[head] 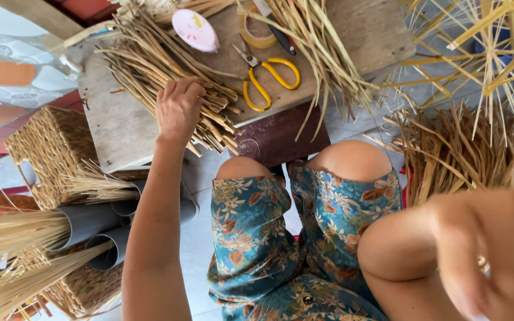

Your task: The person sits at a workbench and peels the outer skin off long rattan strips by hand, working along each strip's length, then trims the peeled strips with yellow-handled scissors and sets them with a pile of processed strips on the bench.

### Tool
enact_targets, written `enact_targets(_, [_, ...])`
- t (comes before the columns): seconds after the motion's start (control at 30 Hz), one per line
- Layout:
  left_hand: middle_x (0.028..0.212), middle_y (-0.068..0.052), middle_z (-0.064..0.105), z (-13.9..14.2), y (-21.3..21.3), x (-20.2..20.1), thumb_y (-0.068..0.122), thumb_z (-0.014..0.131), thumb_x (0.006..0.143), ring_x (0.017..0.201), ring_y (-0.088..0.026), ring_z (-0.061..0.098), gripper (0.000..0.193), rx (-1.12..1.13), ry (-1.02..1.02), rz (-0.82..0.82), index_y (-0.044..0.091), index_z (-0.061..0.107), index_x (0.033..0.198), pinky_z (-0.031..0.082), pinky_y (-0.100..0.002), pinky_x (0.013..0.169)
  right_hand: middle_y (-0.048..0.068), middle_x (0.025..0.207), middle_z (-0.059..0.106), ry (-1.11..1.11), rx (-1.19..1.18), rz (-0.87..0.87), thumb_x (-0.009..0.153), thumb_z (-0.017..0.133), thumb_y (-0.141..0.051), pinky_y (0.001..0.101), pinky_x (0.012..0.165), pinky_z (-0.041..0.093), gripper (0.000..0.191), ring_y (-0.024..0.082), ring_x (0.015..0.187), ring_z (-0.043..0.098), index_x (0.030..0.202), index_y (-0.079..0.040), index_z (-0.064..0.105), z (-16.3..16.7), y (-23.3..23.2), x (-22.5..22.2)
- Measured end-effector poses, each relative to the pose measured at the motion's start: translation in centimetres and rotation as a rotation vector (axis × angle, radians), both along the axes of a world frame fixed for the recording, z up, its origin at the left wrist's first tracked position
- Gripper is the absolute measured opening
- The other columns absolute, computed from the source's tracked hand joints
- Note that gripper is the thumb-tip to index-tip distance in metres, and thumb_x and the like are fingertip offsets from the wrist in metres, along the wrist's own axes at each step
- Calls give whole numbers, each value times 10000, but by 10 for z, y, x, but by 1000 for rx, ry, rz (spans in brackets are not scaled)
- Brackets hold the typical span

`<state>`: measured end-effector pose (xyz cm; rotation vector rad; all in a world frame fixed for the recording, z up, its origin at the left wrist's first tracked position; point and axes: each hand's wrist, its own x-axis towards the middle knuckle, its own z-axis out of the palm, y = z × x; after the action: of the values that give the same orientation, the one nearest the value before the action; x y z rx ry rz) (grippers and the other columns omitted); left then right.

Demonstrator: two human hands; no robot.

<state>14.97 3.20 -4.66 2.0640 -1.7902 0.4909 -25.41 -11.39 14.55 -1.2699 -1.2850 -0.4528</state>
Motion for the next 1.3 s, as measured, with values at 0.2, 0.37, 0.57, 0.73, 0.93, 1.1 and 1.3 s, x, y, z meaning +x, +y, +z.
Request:
enact_targets(0.2, [1115, -38, 736, 65, -9, -40, 3, 753, 998, 947, -235, 655, 182, -319, 143, -8, 55, 663, 1147, 547, -375, 851, 34, 864, 719, 201, 529, -322, 1004, 595, -424, 389, 770, 512, 362, 171, 699, 712, 1049, -79, 696, -37, -17, 31])
enact_targets(0.37, [1152, -46, 717, 122, -24, -126, 51, 764, 1018, 991, -240, 658, 183, -551, 257, -138, 59, 646, 1157, 538, -351, 897, 95, 1050, 673, 441, 723, -1060, 1075, 704, -173, 283, 722, 566, 240, 145, 787, 637, 1187, 28, 640, -71, 0, 75])
enact_targets(0.57, [1113, -53, 721, 129, -52, -216, 37, 726, 1033, 858, -95, 666, 167, -596, 892, -307, 59, 643, 1175, 555, -225, 740, 49, 1096, 621, 469, 675, -1354, 1014, 709, 25, 212, 809, 537, 189, 86, 926, 622, 1182, 54, 629, -72, 9, 71])
enact_targets(0.73, [1064, -34, 700, 115, -54, -225, 18, 723, 1023, 805, -54, 620, 152, -526, 1068, -334, 27, 643, 1152, 514, -187, 672, 48, 1097, 626, 492, 644, -1369, 1051, 698, 121, 208, 846, 555, 126, 82, 943, 653, 1134, 58, 629, -79, 1, 71])
enact_targets(0.93, [1043, -49, 616, 106, -48, -216, 15, 770, 989, 769, -78, 594, 169, -623, 999, -281, 28, 640, 1097, 509, -197, 699, 55, 1062, 626, 530, 525, -1374, 1049, 677, 154, 190, 833, 543, 118, 64, 934, 630, 1119, 69, 633, -89, 6, 80])
enact_targets(1.1, [1032, -42, 633, 108, -40, -213, 22, 777, 991, 783, -81, 603, 163, -658, 1011, -249, 37, 636, 1070, 519, -198, 719, 65, 1135, 641, 583, 509, -1363, 1018, 678, 141, 211, 878, 581, 176, 81, 982, 658, 1162, 57, 622, -82, 19, 81])
enact_targets(1.3, [990, -41, 643, 111, -31, -209, 27, 794, 981, 813, -92, 614, 157, -670, 983, -250, 43, 664, 1067, 529, -212, 741, 86, 1083, 647, 490, 340, -1482, 1027, 706, 153, 196, 818, 555, 168, 89, 943, 652, 1153, 55, 650, -71, 28, 83])
